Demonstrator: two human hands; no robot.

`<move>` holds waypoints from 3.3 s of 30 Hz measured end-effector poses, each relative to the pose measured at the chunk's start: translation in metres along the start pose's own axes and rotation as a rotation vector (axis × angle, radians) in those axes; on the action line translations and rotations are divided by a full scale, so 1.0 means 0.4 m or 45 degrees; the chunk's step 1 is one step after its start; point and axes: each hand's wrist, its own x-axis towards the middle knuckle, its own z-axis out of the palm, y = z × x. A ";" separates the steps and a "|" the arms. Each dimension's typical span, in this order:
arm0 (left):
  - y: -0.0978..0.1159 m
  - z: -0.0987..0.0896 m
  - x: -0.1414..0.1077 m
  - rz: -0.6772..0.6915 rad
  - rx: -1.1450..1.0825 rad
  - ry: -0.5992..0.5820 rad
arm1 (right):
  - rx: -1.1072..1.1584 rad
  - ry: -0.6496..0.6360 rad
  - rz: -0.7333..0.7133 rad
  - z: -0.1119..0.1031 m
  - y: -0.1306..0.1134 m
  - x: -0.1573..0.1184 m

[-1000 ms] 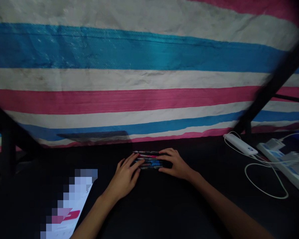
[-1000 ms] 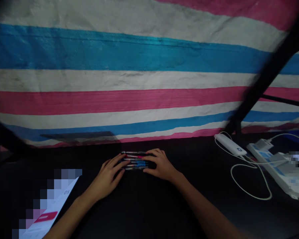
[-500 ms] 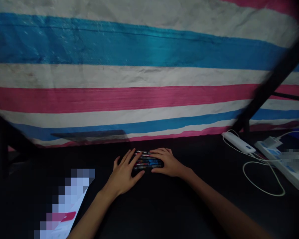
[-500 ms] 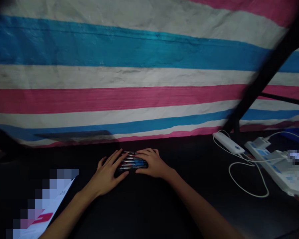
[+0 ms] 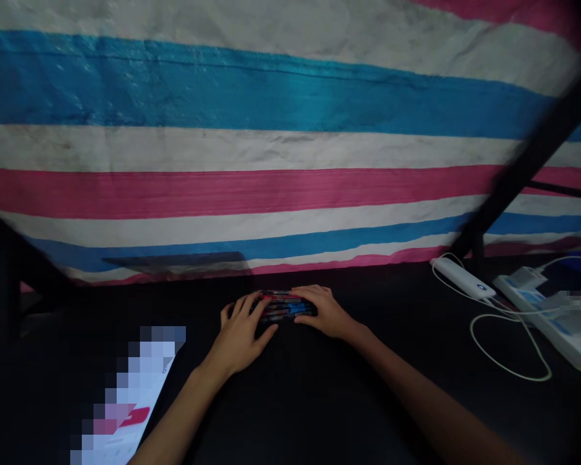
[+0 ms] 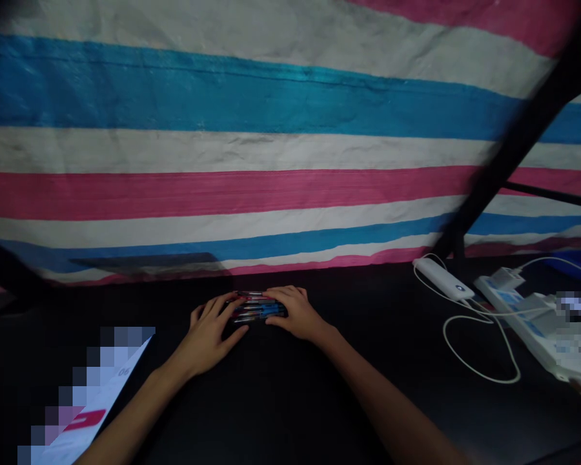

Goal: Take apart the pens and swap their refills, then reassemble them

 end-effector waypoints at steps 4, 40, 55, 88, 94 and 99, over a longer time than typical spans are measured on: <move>-0.004 0.002 0.001 -0.035 0.012 0.023 | 0.039 0.011 -0.025 0.000 0.000 0.001; -0.043 -0.030 -0.004 -0.530 -0.378 0.213 | 0.788 0.712 0.527 -0.086 0.062 -0.102; -0.047 -0.034 -0.030 -0.675 -0.517 0.245 | 1.328 0.898 0.587 -0.172 0.157 -0.152; 0.058 -0.019 -0.038 0.117 0.021 0.045 | -0.128 0.071 0.188 -0.057 -0.015 -0.126; 0.068 -0.024 -0.040 0.062 -0.140 -0.007 | -0.058 0.044 0.177 -0.055 -0.033 -0.123; 0.074 -0.029 -0.043 -0.026 -0.508 -0.098 | -0.028 0.075 0.174 -0.063 -0.034 -0.121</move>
